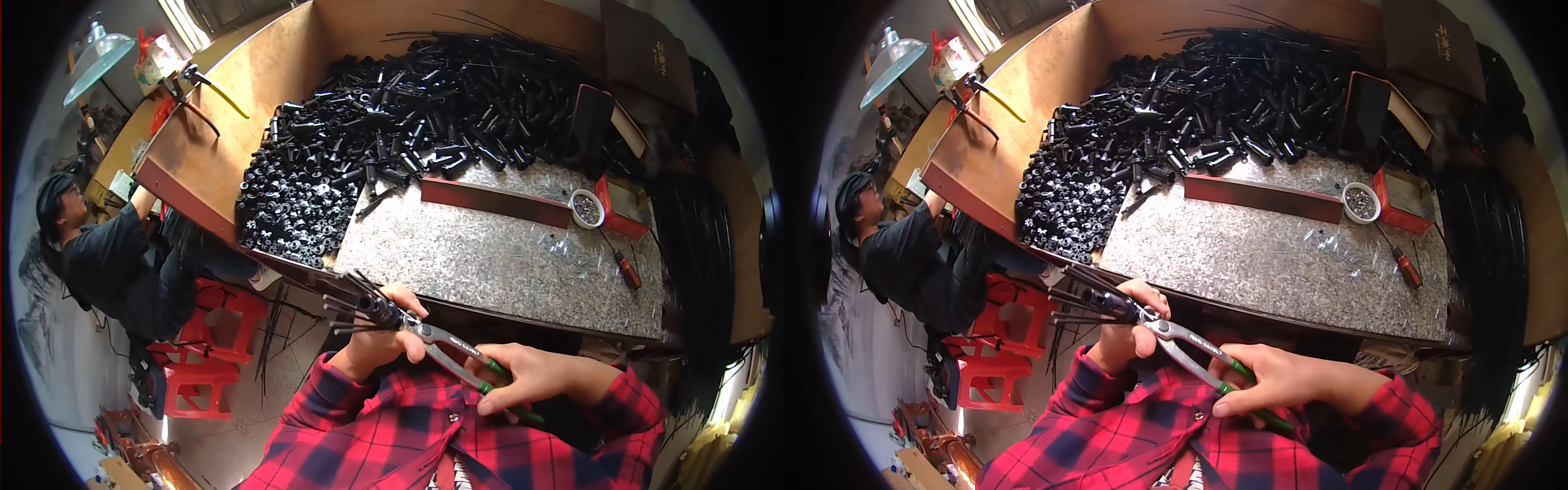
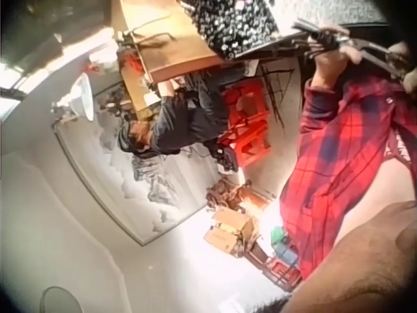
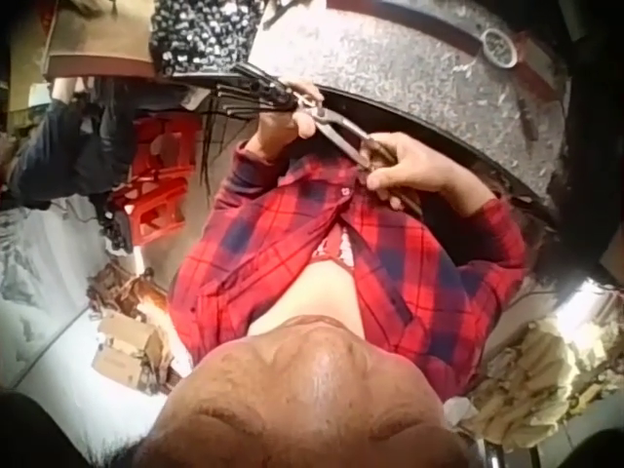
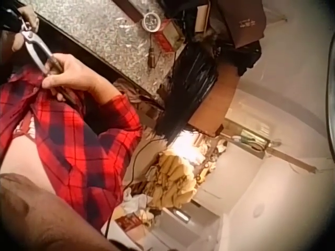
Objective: Assembling black wiring bundles into plastic components and using pliers to trim/secure them.
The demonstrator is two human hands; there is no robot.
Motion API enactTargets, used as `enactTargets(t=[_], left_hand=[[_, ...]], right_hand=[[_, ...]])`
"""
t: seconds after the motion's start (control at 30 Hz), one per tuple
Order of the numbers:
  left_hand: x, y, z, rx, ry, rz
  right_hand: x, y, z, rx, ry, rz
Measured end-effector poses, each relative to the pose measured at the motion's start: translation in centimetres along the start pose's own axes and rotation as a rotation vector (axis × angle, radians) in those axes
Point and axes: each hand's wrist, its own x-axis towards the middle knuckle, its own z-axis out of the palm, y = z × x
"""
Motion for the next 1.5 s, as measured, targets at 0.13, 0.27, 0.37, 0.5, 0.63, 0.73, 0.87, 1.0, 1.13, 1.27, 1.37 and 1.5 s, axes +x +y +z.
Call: enactTargets(t=[0.13, 0.27, 0.37, 0.5, 0.63, 0.73, 0.87, 1.0, 1.13, 1.27, 1.37, 1.5], left_hand=[[-0.2, -0.2, -0.5, 0.059, 0.109, 0.040], [0.0, 1.2, -0.4, -0.039, -0.005, -0.044], [0.0, 0.5, -0.9, -0.031, -0.049, -0.007], [0.0, 0.5, -0.8, 0.006, -0.013, -0.018], [0.1, 0.3, -0.7, 0.150, 0.081, 0.117], [-0.1, 0.6, -0.8, 0.054, 0.051, 0.071], [0.0, 0.4, -0.7, -0.031, -0.028, 0.020], [0.0, 0.4, -0.5, 0.007, 0.011, 0.035], [0.3, 0.6, -0.4, 0.143, 0.110, 0.081], [0.2, 1.0, -0.1, -0.100, 0.076, -0.046], [0.3, 1.0, -0.6, -0.064, -0.045, -0.042], [0.7, 0.8, -0.6, 0.136, -0.151, 0.069]], right_hand=[[-0.6, 0.0, 1.5, -0.833, 0.679, -0.441], [-1.1, -0.7, 1.9, -0.083, 0.303, -0.142], [-0.2, 0.9, 1.1, 0.400, -0.001, 0.011], [-0.3, -0.1, 1.6, -0.184, 0.247, -0.095], [0.0, 1.3, 2.0, -1.091, 0.940, -0.658], [-0.4, 1.5, 1.0, -0.785, 0.638, -0.599], [-0.1, 2.6, 0.1, 0.491, 0.106, -0.001], [0.3, 1.0, 0.8, 0.085, 0.136, 0.048], [1.4, 3.1, 0.8, -1.191, 0.939, -0.637], [0.4, 3.5, -0.8, -1.197, 0.878, -0.693], [-0.2, 3.4, -1.5, -0.390, 0.311, -0.288], [-0.3, 2.5, -1.2, 0.072, 0.073, 0.032]])
